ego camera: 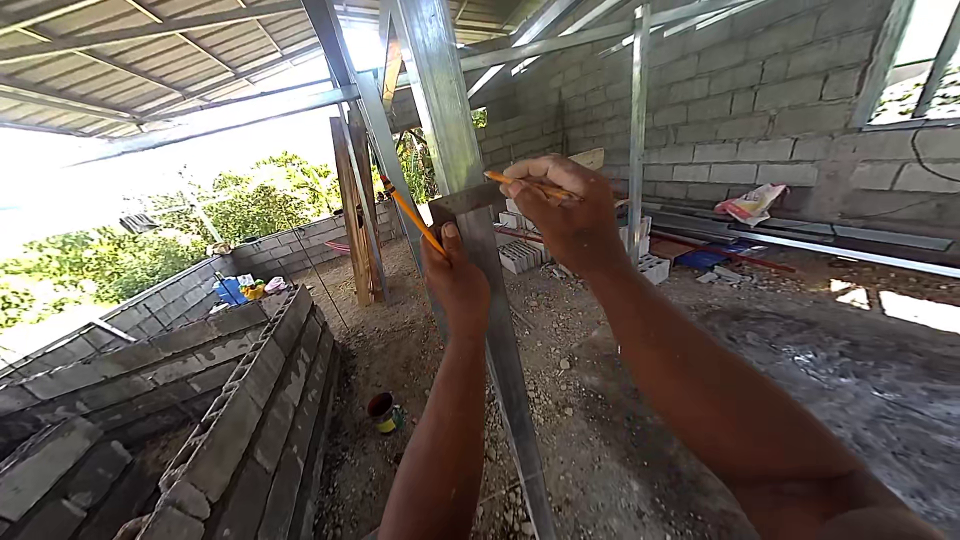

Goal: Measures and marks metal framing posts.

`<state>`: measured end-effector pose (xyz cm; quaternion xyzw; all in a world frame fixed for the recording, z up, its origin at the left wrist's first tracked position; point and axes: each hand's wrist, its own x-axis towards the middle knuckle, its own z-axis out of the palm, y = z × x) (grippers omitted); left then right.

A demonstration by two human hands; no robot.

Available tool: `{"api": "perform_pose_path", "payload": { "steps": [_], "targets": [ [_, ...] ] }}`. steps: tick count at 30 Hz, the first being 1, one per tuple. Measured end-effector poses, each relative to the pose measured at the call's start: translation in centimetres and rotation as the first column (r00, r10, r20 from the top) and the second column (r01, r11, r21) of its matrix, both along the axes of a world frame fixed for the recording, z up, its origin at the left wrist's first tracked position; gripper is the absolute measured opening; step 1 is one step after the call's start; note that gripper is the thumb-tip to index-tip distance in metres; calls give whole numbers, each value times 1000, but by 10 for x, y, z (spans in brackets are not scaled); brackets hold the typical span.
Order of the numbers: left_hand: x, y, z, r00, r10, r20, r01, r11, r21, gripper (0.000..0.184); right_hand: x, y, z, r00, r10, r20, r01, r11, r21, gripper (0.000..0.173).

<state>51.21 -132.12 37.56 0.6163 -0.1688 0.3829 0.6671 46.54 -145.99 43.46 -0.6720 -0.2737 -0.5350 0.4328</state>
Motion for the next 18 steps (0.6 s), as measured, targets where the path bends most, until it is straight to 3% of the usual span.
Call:
{"api": "perform_pose_path", "payload": {
  "steps": [8,18],
  "targets": [
    [2,0,1,1000,4,25,-4,1000,13,40,10,-2,19,992,99,-80,-103,993,-51,16],
    [1,-1,-1,1000,10,13,-10,1000,14,39,18,5,19,985,111,-128,-121,990,-69,14]
  ]
}}
